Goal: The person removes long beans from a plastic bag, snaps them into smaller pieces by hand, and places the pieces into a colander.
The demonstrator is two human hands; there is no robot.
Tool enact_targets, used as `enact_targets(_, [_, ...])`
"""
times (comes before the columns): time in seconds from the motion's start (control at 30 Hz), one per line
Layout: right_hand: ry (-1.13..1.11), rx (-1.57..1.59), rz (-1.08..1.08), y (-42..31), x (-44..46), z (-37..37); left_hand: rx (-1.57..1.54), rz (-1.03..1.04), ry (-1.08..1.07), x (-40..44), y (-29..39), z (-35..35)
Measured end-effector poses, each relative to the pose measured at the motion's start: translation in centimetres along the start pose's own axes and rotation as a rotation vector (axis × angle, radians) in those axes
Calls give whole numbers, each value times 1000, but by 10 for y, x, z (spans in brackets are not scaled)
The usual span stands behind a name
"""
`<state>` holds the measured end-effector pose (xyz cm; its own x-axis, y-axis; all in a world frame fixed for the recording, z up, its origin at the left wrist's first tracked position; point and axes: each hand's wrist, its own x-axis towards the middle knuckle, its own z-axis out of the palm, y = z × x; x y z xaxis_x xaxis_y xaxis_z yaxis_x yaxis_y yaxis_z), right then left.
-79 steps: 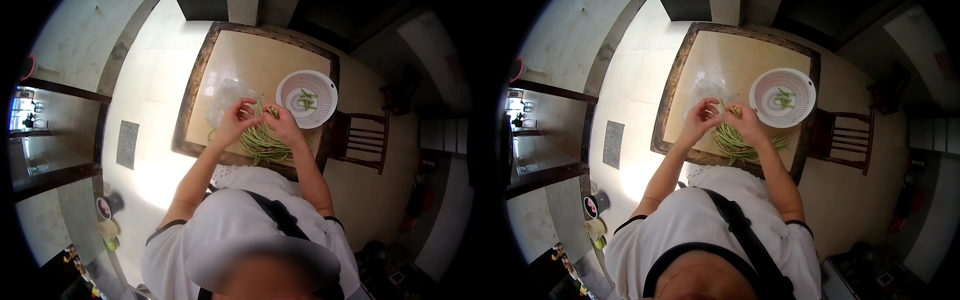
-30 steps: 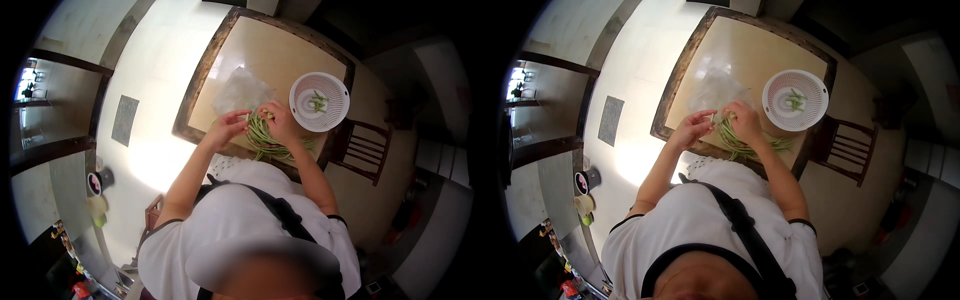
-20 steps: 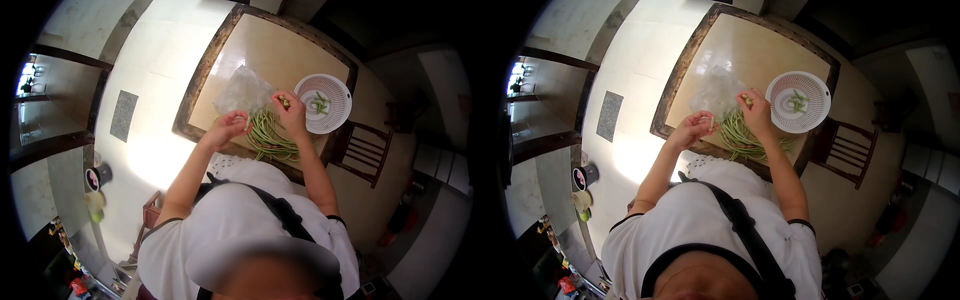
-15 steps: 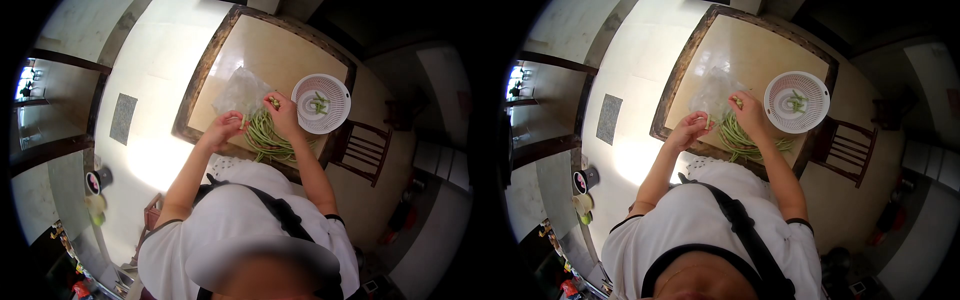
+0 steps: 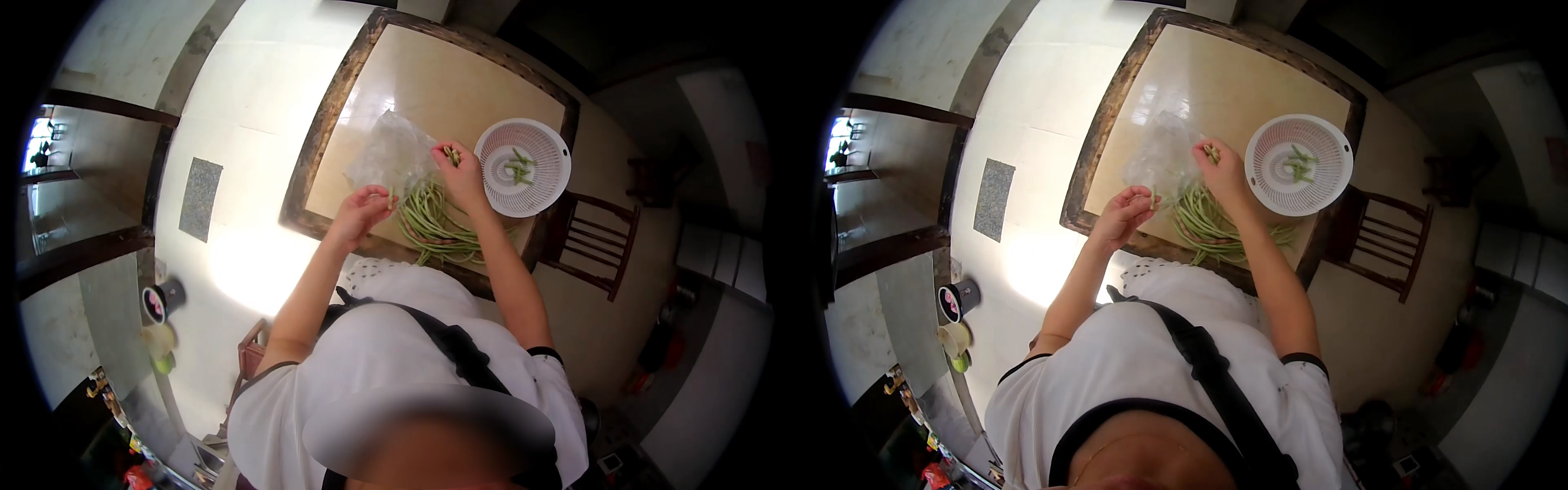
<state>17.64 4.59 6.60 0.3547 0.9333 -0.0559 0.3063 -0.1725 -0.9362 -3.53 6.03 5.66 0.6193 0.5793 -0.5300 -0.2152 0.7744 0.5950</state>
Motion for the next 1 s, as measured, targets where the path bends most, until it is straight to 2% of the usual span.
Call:
enact_targets(0.03, [5,0,4,3,-6,2,11,8,3,2,-2,5])
enact_targets(0.1, [-182,486,281,7,-25,8,-6,4,-37,10,-11,14])
enact_targets(0.13, [-171,484,285,10,-32,8,-29,4,-78,15,-16,21])
enact_targets(0.2, [-369,588,426,17,-42,4,23,31,-85,24,-25,38])
enact_targets(0.27, [-124,674,508,26,-42,-6,72,62,-82,33,-29,43])
enact_targets(0.3, [-9,653,577,33,-37,-20,344,129,-24,40,-30,40])
enact_targets(0.33, [78,668,484,42,-32,-33,617,193,40,43,-29,36])
enact_targets(0.37, [164,683,388,55,-25,-47,619,187,48,40,-26,31])
enact_targets(0.43, [326,453,307,82,-11,-80,1789,692,297,33,-16,18])
enact_targets(0.47, [325,456,310,103,-5,-91,1791,689,297,37,-16,6])
enact_targets(0.5, [529,-32,118,129,0,-98,1875,559,314,45,-22,-10])
enact_targets(0.53, [602,-273,8,130,-1,-99,1954,425,329,52,-25,-23])
enact_targets(0.57, [704,-524,-83,130,-1,-100,2029,396,325,59,-27,-35])
enact_targets(0.63, [637,-752,-369,87,-15,-95,2009,450,353,75,-30,-55])
enact_targets(0.7, [258,-89,25,93,-37,-66,1929,537,350,83,-29,-66])
enact_targets(0.77, [-53,-253,168,95,-62,-33,1951,512,340,82,-27,-61])
enact_targets(0.83, [-277,-420,132,103,-80,-9,1975,494,327,76,-19,-44])
enact_targets(0.9, [-245,-477,153,122,-90,7,1894,674,344,60,-13,-19])
enact_targets(0.93, [-218,-534,175,130,-93,13,1898,674,344,56,-13,-14])
enact_targets(1.0, [-225,-550,179,141,-97,18,1545,759,274,49,-14,-6])
